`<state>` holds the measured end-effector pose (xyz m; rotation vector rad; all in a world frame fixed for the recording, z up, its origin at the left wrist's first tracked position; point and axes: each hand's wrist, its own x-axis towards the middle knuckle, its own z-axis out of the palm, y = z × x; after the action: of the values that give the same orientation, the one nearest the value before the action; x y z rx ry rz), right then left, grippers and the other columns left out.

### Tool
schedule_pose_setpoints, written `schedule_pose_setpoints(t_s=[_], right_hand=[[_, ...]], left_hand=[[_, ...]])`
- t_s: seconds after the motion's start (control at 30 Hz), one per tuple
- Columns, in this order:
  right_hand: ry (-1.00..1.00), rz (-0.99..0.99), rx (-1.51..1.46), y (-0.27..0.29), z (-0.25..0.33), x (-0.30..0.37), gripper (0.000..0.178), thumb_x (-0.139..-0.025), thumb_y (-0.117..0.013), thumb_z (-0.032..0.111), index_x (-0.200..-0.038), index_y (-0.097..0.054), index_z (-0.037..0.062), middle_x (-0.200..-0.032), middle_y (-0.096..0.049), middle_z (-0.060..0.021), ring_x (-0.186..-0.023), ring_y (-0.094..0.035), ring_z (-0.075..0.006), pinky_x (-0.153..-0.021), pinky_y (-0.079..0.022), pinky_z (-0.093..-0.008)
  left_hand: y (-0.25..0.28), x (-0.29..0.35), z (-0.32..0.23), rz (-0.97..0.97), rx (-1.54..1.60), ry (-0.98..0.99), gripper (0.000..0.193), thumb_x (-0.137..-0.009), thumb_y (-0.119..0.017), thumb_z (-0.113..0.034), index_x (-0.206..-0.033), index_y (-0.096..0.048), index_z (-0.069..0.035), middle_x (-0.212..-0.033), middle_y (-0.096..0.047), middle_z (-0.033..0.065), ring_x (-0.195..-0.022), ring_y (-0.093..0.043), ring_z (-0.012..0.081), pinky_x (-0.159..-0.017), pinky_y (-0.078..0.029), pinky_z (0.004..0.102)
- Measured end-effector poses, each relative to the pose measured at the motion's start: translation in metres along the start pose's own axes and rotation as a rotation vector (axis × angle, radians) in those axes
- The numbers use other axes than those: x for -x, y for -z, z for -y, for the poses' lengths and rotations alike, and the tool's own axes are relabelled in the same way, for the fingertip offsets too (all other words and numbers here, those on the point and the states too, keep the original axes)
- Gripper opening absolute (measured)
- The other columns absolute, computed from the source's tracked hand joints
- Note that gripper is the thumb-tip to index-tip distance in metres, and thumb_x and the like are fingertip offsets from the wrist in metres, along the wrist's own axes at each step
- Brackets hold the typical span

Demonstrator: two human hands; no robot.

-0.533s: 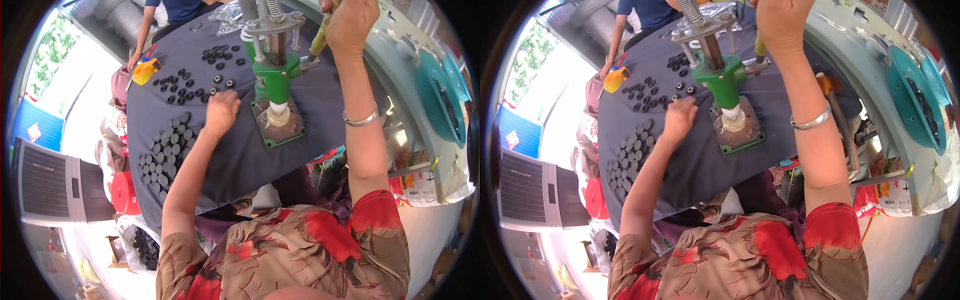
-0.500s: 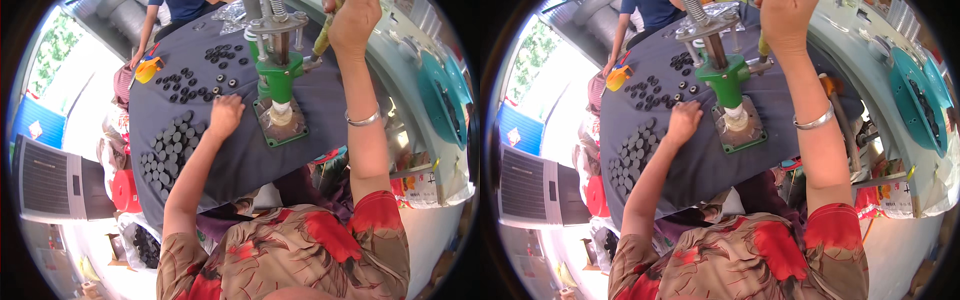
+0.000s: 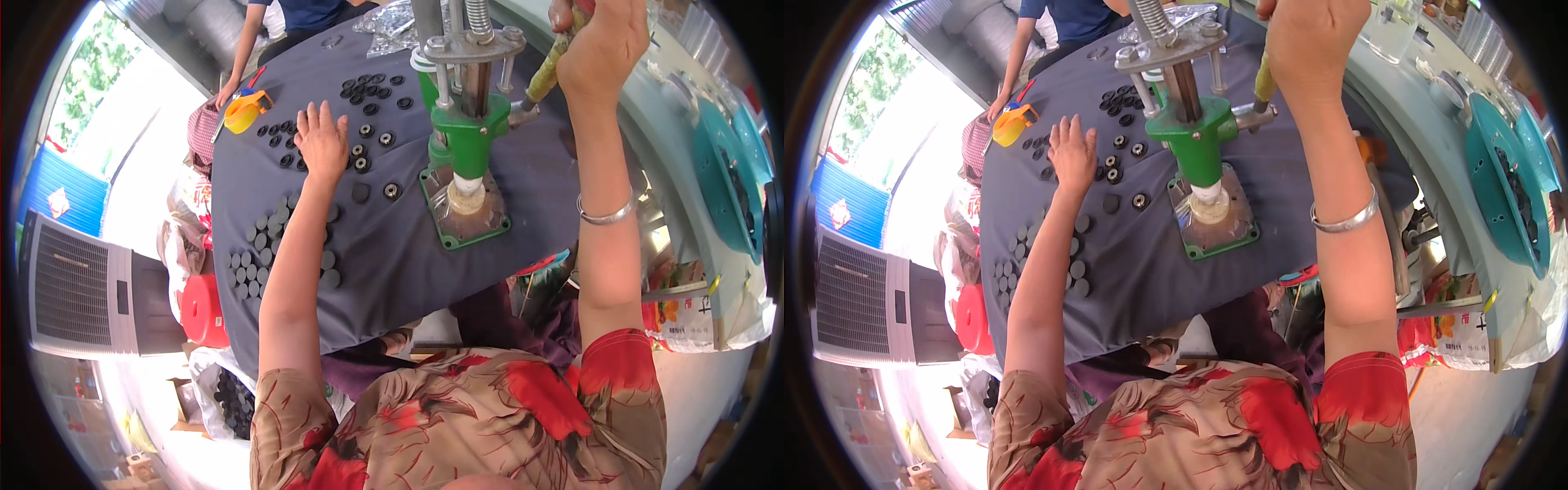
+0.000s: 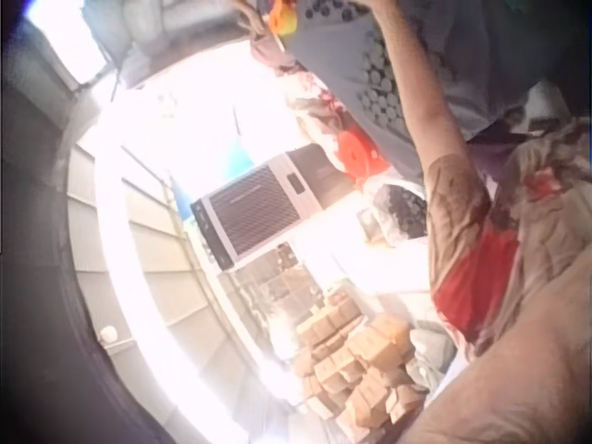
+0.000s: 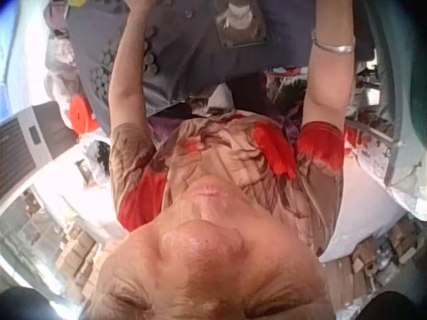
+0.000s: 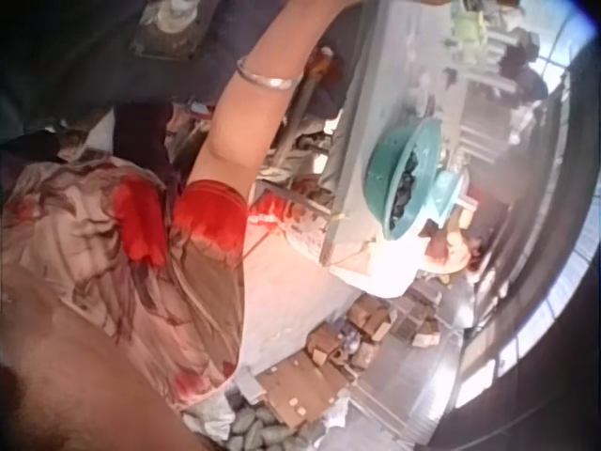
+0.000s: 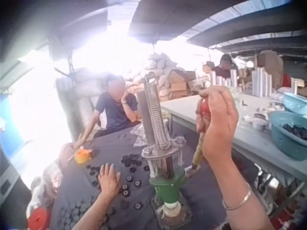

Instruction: The person assembles small black plastic circular components using a hand press machine.

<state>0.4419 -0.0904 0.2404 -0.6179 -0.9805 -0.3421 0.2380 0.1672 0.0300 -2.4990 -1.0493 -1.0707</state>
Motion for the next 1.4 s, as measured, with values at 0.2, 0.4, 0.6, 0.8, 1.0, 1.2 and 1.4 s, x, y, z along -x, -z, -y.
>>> schedule_pose_setpoints(t_s=[0.2, 0.4, 0.6, 0.8, 1.0, 1.2, 1.4], right_hand=[[-0.015, 0.014, 0.057, -0.003, 0.011, 0.005, 0.028, -0.099, -0.044, 0.030, -0.096, -0.055, 0.0045, -0.065, -0.049, -0.0018, -0.046, -0.040, -0.0059, -0.042, -0.032, -0.0199], [0.105, -0.040, 0.086, -0.024, 0.022, 0.007, 0.032, -0.100, -0.043, 0.035, -0.096, -0.055, 0.0056, -0.067, -0.049, -0.0028, -0.046, -0.041, -0.0073, -0.044, -0.032, -0.0206], [0.118, -0.063, 0.157, -0.013, 0.005, 0.009, 0.031, -0.100, -0.042, 0.035, -0.095, -0.053, 0.0056, -0.067, -0.049, -0.0032, -0.046, -0.041, -0.0068, -0.042, -0.032, -0.0201], [0.077, -0.018, 0.126, -0.011, 0.011, 0.004, 0.031, -0.100, -0.043, 0.035, -0.096, -0.053, 0.0057, -0.067, -0.049, -0.0030, -0.046, -0.041, -0.0065, -0.041, -0.032, -0.0193], [0.135, -0.021, 0.119, -0.010, 0.000, 0.008, 0.033, -0.099, -0.044, 0.037, -0.096, -0.053, 0.0062, -0.067, -0.049, -0.0030, -0.044, -0.040, -0.0064, -0.041, -0.032, -0.0194], [0.067, -0.047, 0.096, -0.028, 0.027, 0.009, 0.032, -0.101, -0.041, 0.035, -0.098, -0.052, 0.0055, -0.067, -0.048, -0.0036, -0.047, -0.039, -0.0055, -0.044, -0.032, -0.0201], [0.085, -0.097, 0.224, -0.018, 0.009, 0.007, 0.031, -0.101, -0.041, 0.035, -0.097, -0.052, 0.0057, -0.066, -0.049, -0.0029, -0.045, -0.039, -0.0066, -0.041, -0.032, -0.0199]], left_hand=[[-0.042, -0.002, -0.016, 0.161, -0.058, -0.240, 0.055, -0.095, -0.048, -0.045, -0.139, -0.045, -0.012, -0.146, -0.039, 0.0152, -0.136, -0.029, 0.0396, -0.105, -0.026, 0.0603], [-0.043, -0.006, -0.022, 0.247, -0.063, -0.325, 0.057, -0.095, -0.044, -0.049, -0.144, -0.039, -0.019, -0.151, -0.032, 0.0106, -0.141, -0.021, 0.0374, -0.107, -0.019, 0.0671], [-0.046, 0.003, -0.017, 0.266, -0.088, -0.301, 0.060, -0.096, -0.042, -0.051, -0.147, -0.034, -0.020, -0.153, -0.029, 0.0104, -0.142, -0.019, 0.0382, -0.106, -0.019, 0.0672], [-0.042, -0.031, 0.009, 0.092, 0.211, 0.015, 0.059, -0.098, -0.039, -0.051, -0.144, -0.037, -0.014, -0.149, -0.034, 0.0171, -0.138, -0.024, 0.0438, -0.104, -0.023, 0.0671], [-0.064, -0.036, -0.006, 0.207, -0.091, -0.174, 0.059, -0.097, -0.041, -0.050, -0.144, -0.037, -0.015, -0.149, -0.035, 0.0142, -0.139, -0.024, 0.0400, -0.105, -0.023, 0.0662], [-0.065, -0.037, -0.017, 0.171, -0.114, -0.346, 0.060, -0.095, -0.046, -0.048, -0.145, -0.037, -0.016, -0.148, -0.038, 0.0090, -0.140, -0.027, 0.0326, -0.107, -0.022, 0.0646], [-0.066, -0.036, -0.009, 0.121, -0.145, -0.347, 0.058, -0.094, -0.048, -0.046, -0.142, -0.040, -0.015, -0.147, -0.040, 0.0084, -0.139, -0.029, 0.0322, -0.106, -0.023, 0.0633]])
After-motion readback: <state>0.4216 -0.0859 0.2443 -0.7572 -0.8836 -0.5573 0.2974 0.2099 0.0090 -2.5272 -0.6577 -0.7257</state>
